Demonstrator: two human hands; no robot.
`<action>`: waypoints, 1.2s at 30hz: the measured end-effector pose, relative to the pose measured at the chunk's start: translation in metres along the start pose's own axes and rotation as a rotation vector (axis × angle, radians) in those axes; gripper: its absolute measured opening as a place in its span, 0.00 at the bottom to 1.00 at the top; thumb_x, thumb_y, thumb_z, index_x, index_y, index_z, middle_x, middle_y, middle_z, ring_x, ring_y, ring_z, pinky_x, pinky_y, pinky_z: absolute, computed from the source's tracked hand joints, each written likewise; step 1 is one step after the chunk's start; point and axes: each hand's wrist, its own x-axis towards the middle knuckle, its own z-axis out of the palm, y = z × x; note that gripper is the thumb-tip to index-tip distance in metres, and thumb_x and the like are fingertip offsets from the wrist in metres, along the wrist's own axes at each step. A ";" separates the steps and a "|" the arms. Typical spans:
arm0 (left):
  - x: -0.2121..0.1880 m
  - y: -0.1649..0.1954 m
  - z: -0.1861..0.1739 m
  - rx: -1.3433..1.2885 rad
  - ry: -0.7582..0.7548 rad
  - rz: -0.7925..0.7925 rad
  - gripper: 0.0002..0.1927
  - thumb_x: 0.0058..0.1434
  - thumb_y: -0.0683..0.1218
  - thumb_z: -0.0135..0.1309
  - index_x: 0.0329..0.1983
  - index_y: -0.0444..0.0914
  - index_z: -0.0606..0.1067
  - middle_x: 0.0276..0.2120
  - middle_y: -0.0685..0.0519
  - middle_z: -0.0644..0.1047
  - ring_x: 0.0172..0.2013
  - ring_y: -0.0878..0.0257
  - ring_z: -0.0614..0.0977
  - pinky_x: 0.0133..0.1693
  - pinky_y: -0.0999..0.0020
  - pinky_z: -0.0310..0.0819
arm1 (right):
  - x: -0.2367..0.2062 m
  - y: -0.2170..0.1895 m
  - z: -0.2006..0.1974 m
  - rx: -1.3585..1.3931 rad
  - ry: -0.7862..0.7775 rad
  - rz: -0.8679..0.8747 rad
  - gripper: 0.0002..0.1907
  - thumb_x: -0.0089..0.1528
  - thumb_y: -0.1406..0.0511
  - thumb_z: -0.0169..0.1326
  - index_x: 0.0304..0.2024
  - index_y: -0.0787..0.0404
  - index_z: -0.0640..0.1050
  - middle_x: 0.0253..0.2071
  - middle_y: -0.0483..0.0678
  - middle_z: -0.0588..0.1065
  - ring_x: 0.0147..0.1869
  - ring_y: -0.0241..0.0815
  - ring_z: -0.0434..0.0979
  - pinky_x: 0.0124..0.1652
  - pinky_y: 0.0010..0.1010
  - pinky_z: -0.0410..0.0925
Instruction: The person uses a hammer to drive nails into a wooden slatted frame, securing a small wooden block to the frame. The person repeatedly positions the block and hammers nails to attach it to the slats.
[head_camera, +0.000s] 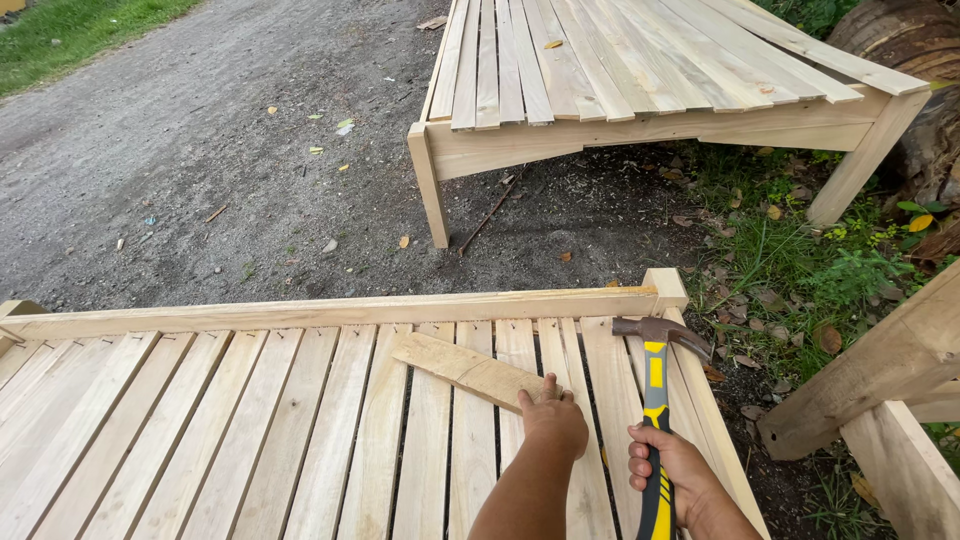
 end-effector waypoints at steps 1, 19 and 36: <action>0.000 0.000 0.000 0.003 0.002 0.007 0.34 0.63 0.40 0.47 0.75 0.43 0.61 0.77 0.59 0.51 0.78 0.55 0.38 0.70 0.31 0.37 | -0.001 0.002 0.001 0.031 0.019 -0.017 0.09 0.62 0.69 0.53 0.34 0.55 0.64 0.21 0.43 0.62 0.19 0.35 0.60 0.20 0.31 0.59; 0.013 0.000 0.001 -0.032 -0.076 -0.019 0.38 0.62 0.37 0.46 0.78 0.39 0.54 0.78 0.56 0.50 0.78 0.55 0.37 0.70 0.31 0.38 | -0.043 -0.022 0.009 -1.101 0.400 -0.188 0.16 0.62 0.60 0.62 0.48 0.62 0.77 0.22 0.53 0.72 0.22 0.46 0.74 0.24 0.41 0.71; 0.006 0.004 -0.005 0.002 -0.097 -0.021 0.35 0.64 0.39 0.46 0.77 0.41 0.57 0.78 0.56 0.49 0.78 0.52 0.36 0.70 0.30 0.39 | -0.015 -0.034 0.009 -1.239 0.463 -0.252 0.24 0.63 0.58 0.60 0.56 0.62 0.72 0.26 0.54 0.79 0.20 0.49 0.80 0.22 0.39 0.73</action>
